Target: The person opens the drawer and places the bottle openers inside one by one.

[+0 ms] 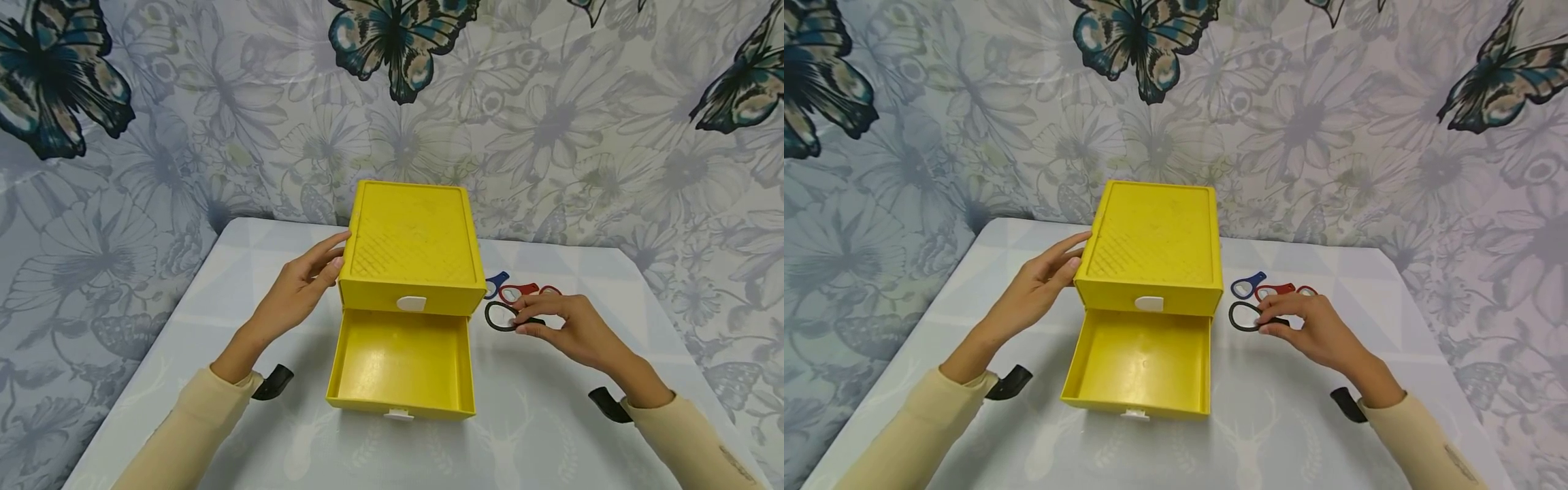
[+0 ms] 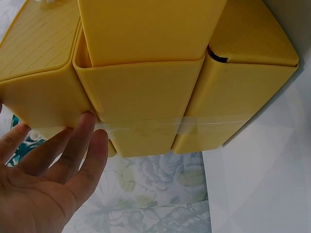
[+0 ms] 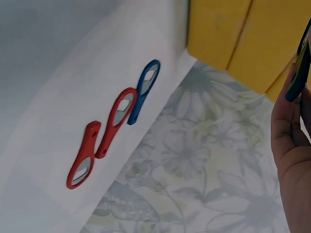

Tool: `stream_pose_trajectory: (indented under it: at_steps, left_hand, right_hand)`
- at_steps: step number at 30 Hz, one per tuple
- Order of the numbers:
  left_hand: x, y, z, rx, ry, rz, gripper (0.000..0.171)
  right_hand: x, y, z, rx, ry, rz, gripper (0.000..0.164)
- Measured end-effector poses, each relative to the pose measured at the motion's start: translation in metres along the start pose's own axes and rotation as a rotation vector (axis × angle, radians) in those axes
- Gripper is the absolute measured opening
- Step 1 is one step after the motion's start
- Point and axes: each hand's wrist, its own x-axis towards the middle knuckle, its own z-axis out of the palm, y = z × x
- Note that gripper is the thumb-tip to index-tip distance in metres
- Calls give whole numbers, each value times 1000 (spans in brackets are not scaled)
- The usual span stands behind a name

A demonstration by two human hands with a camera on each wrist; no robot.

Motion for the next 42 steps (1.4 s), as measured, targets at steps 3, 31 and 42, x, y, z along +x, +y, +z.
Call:
stream_pose_trajectory:
  at_steps: [3,31,42]
  left_hand:
    - [0,1,0,4,3,2,47]
    - [-1,1,0,2,11,-1,47]
    - [-1,1,-1,20,11,-7,47]
  right_hand:
    - [0,-12,-3,17,-9,-20,33]
    - [24,-79,29,201,-108,-298,25]
    - [33,-100,53,223,-109,-270,18]
